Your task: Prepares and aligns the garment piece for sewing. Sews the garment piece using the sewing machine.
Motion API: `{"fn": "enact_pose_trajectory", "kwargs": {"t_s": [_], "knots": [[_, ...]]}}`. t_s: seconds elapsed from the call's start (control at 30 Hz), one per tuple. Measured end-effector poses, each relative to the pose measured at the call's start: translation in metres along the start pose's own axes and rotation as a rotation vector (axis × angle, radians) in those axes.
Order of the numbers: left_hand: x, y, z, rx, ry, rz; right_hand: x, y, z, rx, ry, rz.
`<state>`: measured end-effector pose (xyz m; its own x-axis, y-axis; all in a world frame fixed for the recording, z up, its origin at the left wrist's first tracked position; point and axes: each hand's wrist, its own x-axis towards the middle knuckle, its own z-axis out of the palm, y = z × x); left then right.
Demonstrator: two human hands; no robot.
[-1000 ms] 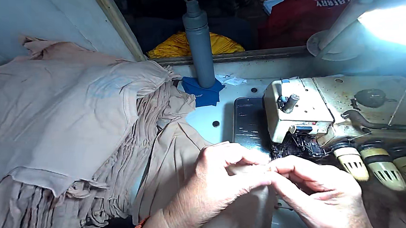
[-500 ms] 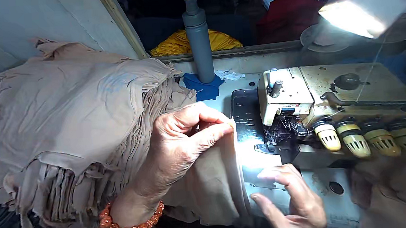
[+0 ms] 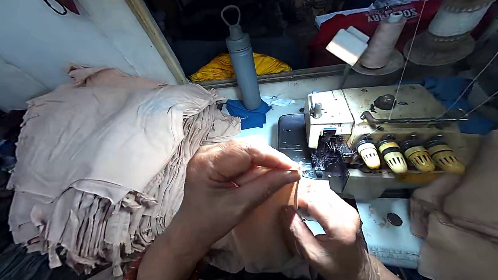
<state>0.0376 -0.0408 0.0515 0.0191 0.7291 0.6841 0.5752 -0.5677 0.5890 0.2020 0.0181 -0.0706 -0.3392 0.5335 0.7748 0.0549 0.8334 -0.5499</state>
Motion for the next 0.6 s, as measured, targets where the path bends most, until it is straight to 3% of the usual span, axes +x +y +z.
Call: {"fn": "enact_pose_trajectory", "kwargs": {"t_s": [0.17, 0.37, 0.5, 0.6], "knots": [[-0.005, -0.003, -0.019, 0.007, 0.072, -0.081, -0.037, 0.011, 0.004, 0.077, -0.181, 0.076], [-0.002, -0.031, -0.035, -0.058, 0.178, -0.105, -0.053, -0.001, -0.005, 0.638, -0.310, 0.302], [0.000, -0.037, -0.037, -0.071, 0.199, -0.112, -0.056, -0.011, -0.002, 0.612, -0.255, 0.422], [0.002, -0.035, -0.039, -0.053, 0.184, -0.087, -0.056, -0.007, 0.001, 0.548, -0.215, 0.361]]}}
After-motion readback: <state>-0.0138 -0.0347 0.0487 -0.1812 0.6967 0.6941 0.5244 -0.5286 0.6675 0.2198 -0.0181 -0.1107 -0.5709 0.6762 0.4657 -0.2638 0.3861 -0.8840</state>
